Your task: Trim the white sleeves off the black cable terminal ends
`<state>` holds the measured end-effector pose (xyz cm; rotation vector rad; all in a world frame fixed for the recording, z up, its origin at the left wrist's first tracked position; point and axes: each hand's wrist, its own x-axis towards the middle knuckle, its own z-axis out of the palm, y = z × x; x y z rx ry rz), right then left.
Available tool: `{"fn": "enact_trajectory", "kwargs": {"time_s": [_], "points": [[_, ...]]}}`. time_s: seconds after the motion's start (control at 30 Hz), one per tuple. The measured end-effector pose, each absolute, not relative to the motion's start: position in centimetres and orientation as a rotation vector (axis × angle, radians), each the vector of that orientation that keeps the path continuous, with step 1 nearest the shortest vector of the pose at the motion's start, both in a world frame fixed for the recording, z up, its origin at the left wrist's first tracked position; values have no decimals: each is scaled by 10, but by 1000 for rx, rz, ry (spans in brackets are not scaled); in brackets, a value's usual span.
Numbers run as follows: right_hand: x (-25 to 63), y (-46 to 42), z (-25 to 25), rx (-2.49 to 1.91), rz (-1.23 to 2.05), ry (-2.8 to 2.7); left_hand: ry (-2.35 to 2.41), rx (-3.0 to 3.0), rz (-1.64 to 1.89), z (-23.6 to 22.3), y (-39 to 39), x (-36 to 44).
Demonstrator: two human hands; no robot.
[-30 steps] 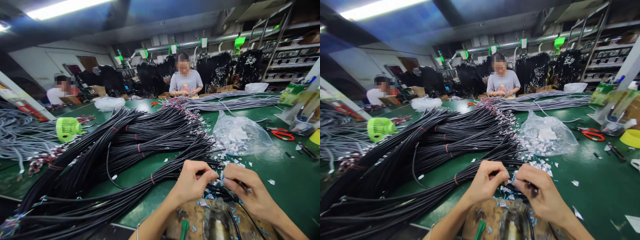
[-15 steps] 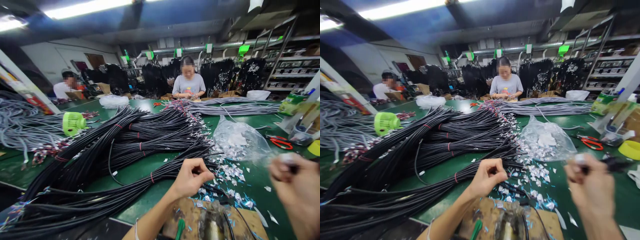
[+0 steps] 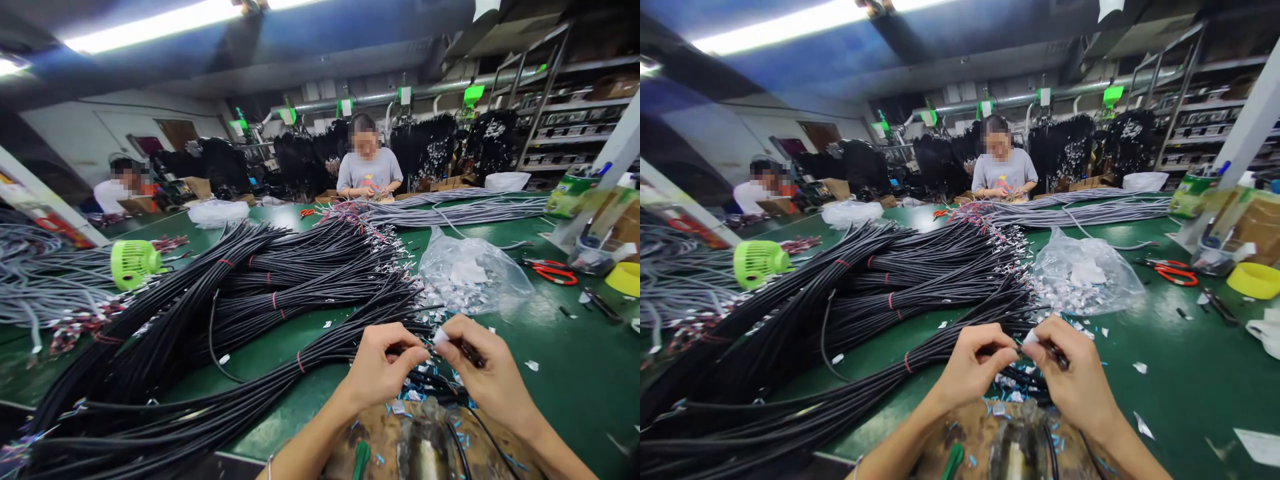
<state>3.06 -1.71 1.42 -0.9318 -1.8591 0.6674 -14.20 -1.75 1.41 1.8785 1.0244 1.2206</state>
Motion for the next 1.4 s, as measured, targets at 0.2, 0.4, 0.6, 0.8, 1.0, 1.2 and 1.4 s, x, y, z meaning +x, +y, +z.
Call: {"fn": "enact_trajectory", "kwargs": {"time_s": [0.2,0.4,0.6,0.8,1.0,1.2,1.4], "points": [[23,-18,1,-925,1233,-1658,930,1971,1221,11,-14,-143],[28,-18,-2,-1036,355,-1740,1126,1812,1046,5,-20,-132],[13,-22,3,-1037,984,-1742,997,1827,1052,10,-18,-141],[56,-4,9,-1274,237,-1522,1075,1748,1170,13,-24,-141],[46,-9,16,-1030,467,-1813,1067,1779,1176,12,-22,-140],[33,-18,17,-931,493,-1934,1089,1779,1113,8,-21,-139],[36,-21,10,-952,495,-1942,1130,1789,1175,9,-23,-137]]}}
